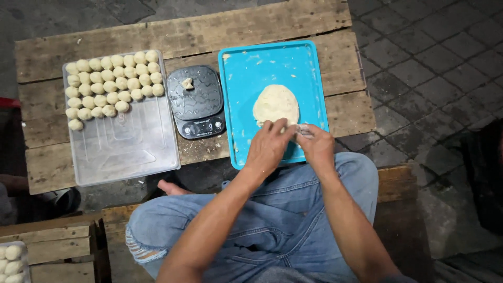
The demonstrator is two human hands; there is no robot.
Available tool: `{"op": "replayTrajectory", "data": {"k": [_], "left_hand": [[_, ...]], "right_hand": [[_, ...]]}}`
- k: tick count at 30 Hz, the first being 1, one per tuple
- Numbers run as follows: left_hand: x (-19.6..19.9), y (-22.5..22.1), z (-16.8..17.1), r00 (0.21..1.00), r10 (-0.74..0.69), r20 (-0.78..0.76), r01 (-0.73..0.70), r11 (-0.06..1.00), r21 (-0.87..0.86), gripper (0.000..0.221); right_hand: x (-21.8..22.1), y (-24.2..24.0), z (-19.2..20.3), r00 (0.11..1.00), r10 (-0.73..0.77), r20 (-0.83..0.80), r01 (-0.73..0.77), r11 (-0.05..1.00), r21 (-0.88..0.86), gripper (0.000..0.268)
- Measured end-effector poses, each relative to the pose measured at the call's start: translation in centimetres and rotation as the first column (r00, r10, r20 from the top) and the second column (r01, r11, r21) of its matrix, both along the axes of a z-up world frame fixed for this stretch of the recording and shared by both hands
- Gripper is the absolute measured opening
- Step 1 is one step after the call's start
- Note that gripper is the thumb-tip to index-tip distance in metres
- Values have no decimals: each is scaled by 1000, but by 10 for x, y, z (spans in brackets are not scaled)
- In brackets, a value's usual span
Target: Weighing small portions of dough on a digital scale and rolling them into uniform balls by hand.
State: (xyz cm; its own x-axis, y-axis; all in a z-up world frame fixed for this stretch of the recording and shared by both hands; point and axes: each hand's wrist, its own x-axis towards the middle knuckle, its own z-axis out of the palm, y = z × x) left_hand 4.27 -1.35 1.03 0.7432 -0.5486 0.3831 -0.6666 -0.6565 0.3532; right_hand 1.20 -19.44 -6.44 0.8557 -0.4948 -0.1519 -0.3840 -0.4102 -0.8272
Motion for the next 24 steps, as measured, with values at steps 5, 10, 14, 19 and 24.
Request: {"op": "replayTrajectory", "data": {"k": [5,10,14,19,24], "left_hand": [[-7,0,-7,1000,-20,-5,21,995,95,40],[-8,2,3,998,4,-57,3,992,125,40],[2,1,-16,977,39,-209,-22,996,84,36],[2,3,29,957,32,-289,-94,974,-205,56],[6,0,12,994,29,-108,-68,923,-380,40]], "right_hand": [[-14,-7,31,993,-122,2,118,966,229,35],[-16,-19,21,956,-205,208,52,820,570,30],[-18,-23,44,896,-258,362,-218,455,864,16],[-16,-12,50,899,-147,412,-265,566,780,31],[-18,-13,25,879,-4,477,-408,511,756,41]]}}
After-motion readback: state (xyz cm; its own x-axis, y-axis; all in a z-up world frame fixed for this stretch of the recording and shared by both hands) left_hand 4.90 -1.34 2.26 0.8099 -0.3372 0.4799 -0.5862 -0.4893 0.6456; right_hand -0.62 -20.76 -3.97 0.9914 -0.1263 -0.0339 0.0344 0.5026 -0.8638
